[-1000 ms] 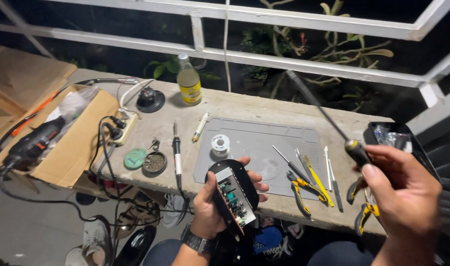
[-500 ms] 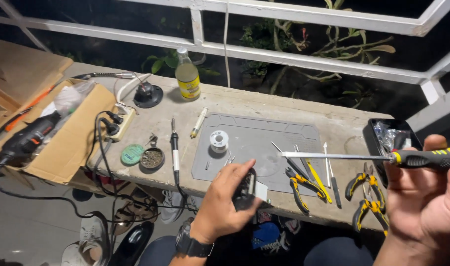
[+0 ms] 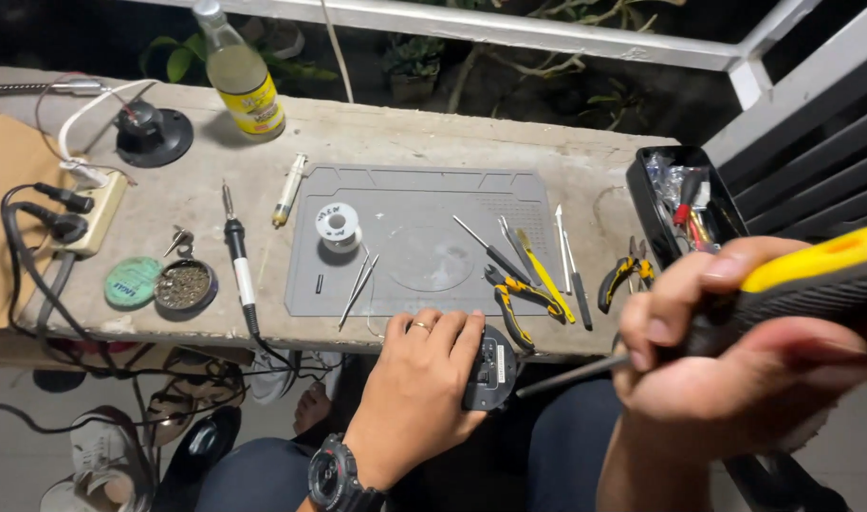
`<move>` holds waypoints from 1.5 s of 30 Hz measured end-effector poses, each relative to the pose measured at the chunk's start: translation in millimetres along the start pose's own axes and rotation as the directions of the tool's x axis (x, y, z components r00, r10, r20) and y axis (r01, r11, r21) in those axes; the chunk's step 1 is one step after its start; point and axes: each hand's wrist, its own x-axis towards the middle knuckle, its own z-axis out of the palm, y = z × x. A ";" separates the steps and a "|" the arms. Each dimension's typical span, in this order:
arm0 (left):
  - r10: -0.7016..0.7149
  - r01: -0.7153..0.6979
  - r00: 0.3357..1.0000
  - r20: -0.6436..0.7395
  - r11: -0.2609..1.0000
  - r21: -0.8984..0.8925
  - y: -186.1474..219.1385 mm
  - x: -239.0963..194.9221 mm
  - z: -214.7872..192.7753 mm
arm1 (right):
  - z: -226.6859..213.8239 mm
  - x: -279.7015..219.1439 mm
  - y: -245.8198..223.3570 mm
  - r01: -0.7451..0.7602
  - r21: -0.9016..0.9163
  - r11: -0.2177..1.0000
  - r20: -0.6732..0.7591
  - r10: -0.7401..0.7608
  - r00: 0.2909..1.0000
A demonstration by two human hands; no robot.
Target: The person uses a screwdriver to remove screws from the back of a black electronic device. They then flip the device over to reveal the internal circuit board and continue to manipulate the device with the screwdriver.
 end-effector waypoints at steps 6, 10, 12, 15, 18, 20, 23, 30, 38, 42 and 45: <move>0.023 -0.023 1.000 0.004 1.000 -0.020 4.8 2.9 -3.1 | 10.9 -19.1 10.9 -0.011 0.023 1.000 -0.068 0.012 0.998; 0.015 -0.012 0.999 0.052 0.998 -0.063 3.4 0.3 -7.0 | 14.3 -21.3 18.0 0.036 -0.038 0.999 0.008 -0.036 0.999; 0.015 -0.013 0.999 0.052 0.999 -0.049 2.5 -2.3 -7.4 | 13.2 -23.0 22.2 0.053 -0.033 0.998 0.022 -0.052 0.998; 0.014 -0.012 0.999 0.052 0.999 -0.033 1.3 -3.9 -8.4 | 13.3 -24.3 27.2 0.085 -0.021 0.996 0.036 -0.084 0.996; 0.012 -0.009 0.999 0.047 0.999 -0.050 0.0 -3.8 -11.4 | 11.2 -24.5 30.7 0.095 -0.012 0.995 0.031 -0.094 0.995; 0.010 -0.007 0.999 0.043 0.997 -0.071 -0.1 -3.8 -12.6 | 9.3 -24.1 31.5 0.089 -0.012 0.996 0.026 -0.089 0.996; 0.007 -0.004 0.999 0.040 0.997 -0.072 -0.9 -4.2 -12.1 | 9.5 -23.6 31.1 0.087 -0.044 0.995 0.031 -0.086 0.996; 0.014 -0.010 0.999 0.050 0.998 -0.065 -0.2 -3.8 -13.0 | 4.1 -22.0 34.8 0.111 -0.053 0.992 0.056 -0.108 0.993; 0.027 -0.026 0.999 0.033 0.999 -0.040 1.0 -3.7 -12.4 | 12.2 -35.3 44.1 0.379 -0.077 0.922 0.149 -0.365 0.919; 0.023 -0.020 0.998 0.058 0.998 -0.052 0.3 -6.4 -8.1 | 23.8 -28.6 31.1 0.358 0.134 0.924 0.372 -0.382 0.846; 0.022 -0.018 0.997 0.071 0.999 -0.051 -3.1 -9.6 -1.8 | 17.8 -20.1 22.8 0.097 0.328 0.940 0.584 -0.282 0.761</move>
